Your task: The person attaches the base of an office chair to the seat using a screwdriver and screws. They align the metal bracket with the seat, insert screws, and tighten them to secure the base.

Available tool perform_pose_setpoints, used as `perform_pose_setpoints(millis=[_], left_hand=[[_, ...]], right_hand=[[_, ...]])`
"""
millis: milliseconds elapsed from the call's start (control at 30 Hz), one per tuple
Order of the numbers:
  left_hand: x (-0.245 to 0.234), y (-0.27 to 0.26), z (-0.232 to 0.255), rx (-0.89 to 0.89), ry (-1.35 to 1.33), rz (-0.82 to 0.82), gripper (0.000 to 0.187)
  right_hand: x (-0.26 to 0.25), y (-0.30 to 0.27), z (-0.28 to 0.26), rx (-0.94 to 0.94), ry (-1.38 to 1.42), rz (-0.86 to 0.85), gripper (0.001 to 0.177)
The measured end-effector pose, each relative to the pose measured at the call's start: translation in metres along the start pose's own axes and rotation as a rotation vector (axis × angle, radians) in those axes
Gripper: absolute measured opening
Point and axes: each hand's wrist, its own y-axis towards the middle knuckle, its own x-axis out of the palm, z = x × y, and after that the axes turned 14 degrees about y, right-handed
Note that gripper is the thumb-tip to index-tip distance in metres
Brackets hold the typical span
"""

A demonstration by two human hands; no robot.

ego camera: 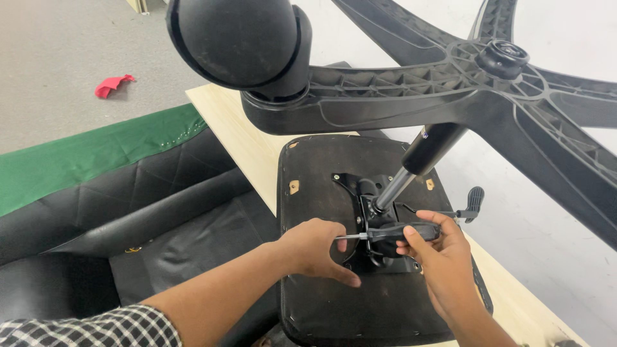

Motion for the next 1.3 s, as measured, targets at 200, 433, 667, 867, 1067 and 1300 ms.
perform_pose_setpoints(millis=[200,433,667,867,1067,1300], left_hand=[[0.005,-0.001,0.029,0.087,-0.151,0.022,0.071],[0.02,0.014,0.024,0.135,-0.144,0.132,0.068],[0.063,0.015,-0.008,0.121,0.244,-0.088,0.101],[0.081,0.008,-0.021,0.219,0.451,-0.224,0.115],[0.071,0.011,-0.02,0.223,0.487,-0.241,0.111],[0.057,0.013,-0.008,0.169,0.47,-0.226,0.105]], right_hand=[[0.017,-0.007,-0.007,0.082,0.252,0.132,0.038],[0.028,-0.013,-0.009,0.135,0.256,0.095,0.025],[-0.004,-0.016,0.004,0.056,0.034,0.072,0.021],[-0.034,-0.027,0.042,0.126,-0.208,0.089,0.018],[-0.04,-0.048,0.074,-0.061,-0.549,-0.014,0.013],[-0.024,-0.054,0.074,-0.01,-0.79,-0.151,0.015]])
